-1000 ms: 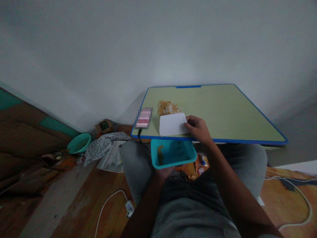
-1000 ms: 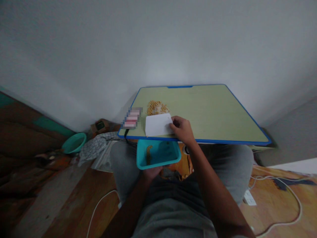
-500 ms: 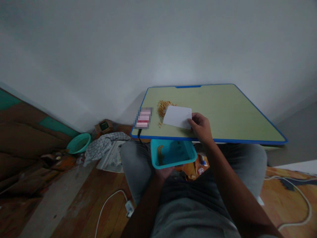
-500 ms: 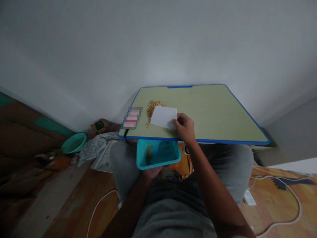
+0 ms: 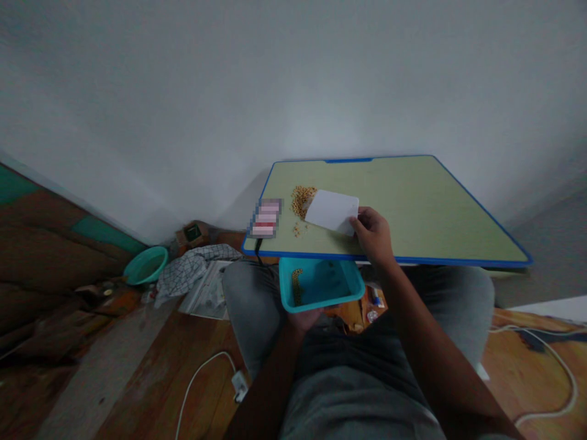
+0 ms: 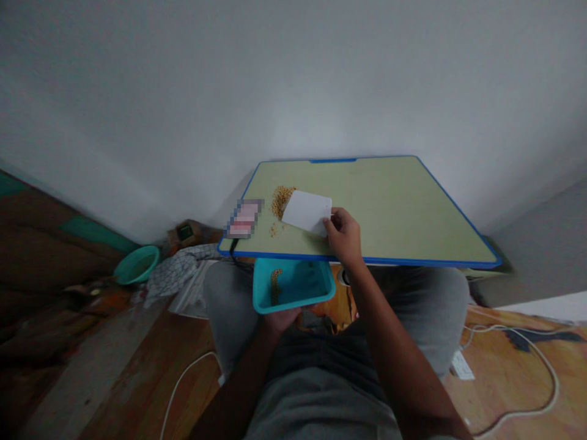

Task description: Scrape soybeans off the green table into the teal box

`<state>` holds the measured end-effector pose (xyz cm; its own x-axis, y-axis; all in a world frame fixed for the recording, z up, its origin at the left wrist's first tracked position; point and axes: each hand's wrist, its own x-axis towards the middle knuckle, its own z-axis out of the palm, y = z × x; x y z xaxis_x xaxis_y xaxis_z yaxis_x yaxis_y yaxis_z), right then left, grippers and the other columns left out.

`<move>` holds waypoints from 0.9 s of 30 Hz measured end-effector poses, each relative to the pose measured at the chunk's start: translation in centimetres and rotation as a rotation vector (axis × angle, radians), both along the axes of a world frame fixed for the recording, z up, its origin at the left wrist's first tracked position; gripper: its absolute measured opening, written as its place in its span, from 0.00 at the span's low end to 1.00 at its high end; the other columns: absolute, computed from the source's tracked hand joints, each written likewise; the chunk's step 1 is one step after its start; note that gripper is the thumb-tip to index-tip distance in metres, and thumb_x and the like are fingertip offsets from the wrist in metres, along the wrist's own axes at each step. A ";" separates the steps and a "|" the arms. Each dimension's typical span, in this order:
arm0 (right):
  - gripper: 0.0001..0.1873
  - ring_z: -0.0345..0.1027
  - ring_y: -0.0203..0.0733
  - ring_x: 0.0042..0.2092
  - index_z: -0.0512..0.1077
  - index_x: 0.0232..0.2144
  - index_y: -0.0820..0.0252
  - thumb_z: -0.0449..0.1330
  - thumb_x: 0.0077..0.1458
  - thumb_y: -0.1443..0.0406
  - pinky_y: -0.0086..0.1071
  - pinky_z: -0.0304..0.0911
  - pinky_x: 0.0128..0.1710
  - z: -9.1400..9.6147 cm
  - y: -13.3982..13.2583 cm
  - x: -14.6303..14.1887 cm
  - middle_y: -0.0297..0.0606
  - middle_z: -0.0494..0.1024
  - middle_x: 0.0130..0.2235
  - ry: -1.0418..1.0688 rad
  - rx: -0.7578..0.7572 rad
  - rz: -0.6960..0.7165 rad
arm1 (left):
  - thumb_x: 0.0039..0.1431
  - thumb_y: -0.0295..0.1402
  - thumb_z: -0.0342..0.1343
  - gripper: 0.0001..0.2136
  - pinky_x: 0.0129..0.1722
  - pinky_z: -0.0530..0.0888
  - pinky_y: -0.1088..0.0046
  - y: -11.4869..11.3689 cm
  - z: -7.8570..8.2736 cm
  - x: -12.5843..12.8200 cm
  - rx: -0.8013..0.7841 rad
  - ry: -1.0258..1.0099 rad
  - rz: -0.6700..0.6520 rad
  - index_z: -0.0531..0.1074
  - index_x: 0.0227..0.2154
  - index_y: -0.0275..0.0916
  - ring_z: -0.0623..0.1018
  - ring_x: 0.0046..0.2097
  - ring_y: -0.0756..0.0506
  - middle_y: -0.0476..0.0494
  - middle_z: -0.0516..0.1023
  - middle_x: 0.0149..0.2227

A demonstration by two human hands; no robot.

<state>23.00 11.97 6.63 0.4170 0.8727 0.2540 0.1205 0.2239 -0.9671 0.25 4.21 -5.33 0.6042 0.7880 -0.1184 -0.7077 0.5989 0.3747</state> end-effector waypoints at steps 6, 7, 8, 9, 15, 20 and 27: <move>0.19 0.72 0.42 0.30 0.74 0.42 0.56 0.66 0.51 0.53 0.33 0.65 0.28 0.2 0.0 -0.2 0.37 0.82 0.33 0.010 -0.002 0.021 | 0.74 0.51 0.35 0.34 0.68 0.67 0.33 0.1 0.1 -0.4 -0.042 0.005 -0.035 0.71 0.70 0.40 0.70 0.73 0.27 0.27 0.79 0.66; 0.19 0.72 0.42 0.30 0.74 0.42 0.56 0.66 0.51 0.52 0.32 0.64 0.28 0.2 -0.1 -0.2 0.37 0.82 0.33 0.002 -0.005 0.025 | 0.75 0.51 0.35 0.34 0.69 0.66 0.34 0.0 0.4 -0.4 -0.060 0.018 -0.025 0.70 0.71 0.40 0.68 0.74 0.28 0.28 0.79 0.67; 0.19 0.72 0.42 0.30 0.74 0.42 0.56 0.66 0.51 0.52 0.32 0.64 0.27 0.3 -0.1 -0.2 0.38 0.82 0.33 -0.006 -0.006 0.026 | 0.75 0.51 0.34 0.34 0.70 0.65 0.34 -0.1 0.6 -0.3 -0.077 0.031 -0.014 0.70 0.71 0.39 0.67 0.75 0.28 0.28 0.78 0.67; 0.19 0.72 0.42 0.30 0.74 0.42 0.56 0.66 0.51 0.52 0.33 0.64 0.27 0.3 -0.1 -0.2 0.38 0.82 0.33 -0.013 -0.006 0.027 | 0.75 0.52 0.35 0.34 0.71 0.64 0.35 -0.1 0.7 -0.2 -0.089 0.039 -0.003 0.71 0.70 0.39 0.66 0.76 0.28 0.27 0.78 0.67; 0.19 0.71 0.41 0.30 0.75 0.41 0.57 0.66 0.52 0.53 0.33 0.63 0.29 0.1 -0.2 -0.1 0.37 0.82 0.33 -0.051 -0.004 0.044 | 0.74 0.53 0.38 0.33 0.69 0.66 0.33 -0.1 0.4 0.0 -0.058 -0.001 -0.003 0.82 0.57 0.38 0.72 0.71 0.26 0.26 0.82 0.63; 0.19 0.71 0.40 0.30 0.76 0.42 0.58 0.66 0.52 0.53 0.32 0.62 0.29 -0.1 0.0 0.0 0.36 0.82 0.33 -0.057 -0.012 0.051 | 0.75 0.51 0.35 0.33 0.69 0.67 0.33 0.2 0.2 -0.2 -0.036 -0.004 -0.026 0.83 0.57 0.39 0.73 0.71 0.27 0.28 0.83 0.62; 0.18 0.69 0.39 0.28 0.76 0.41 0.58 0.66 0.52 0.54 0.32 0.61 0.28 -0.1 0.0 0.1 0.35 0.80 0.31 -0.062 -0.019 0.065 | 0.75 0.53 0.36 0.34 0.69 0.68 0.36 0.1 0.1 -0.1 -0.054 -0.034 -0.023 0.82 0.58 0.37 0.75 0.69 0.28 0.29 0.83 0.62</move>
<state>23.06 11.98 6.48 0.3431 0.9024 0.2607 0.1655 0.2151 -0.9625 0.18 4.35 -5.18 0.6262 0.7671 -0.1394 -0.7057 0.6337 0.3170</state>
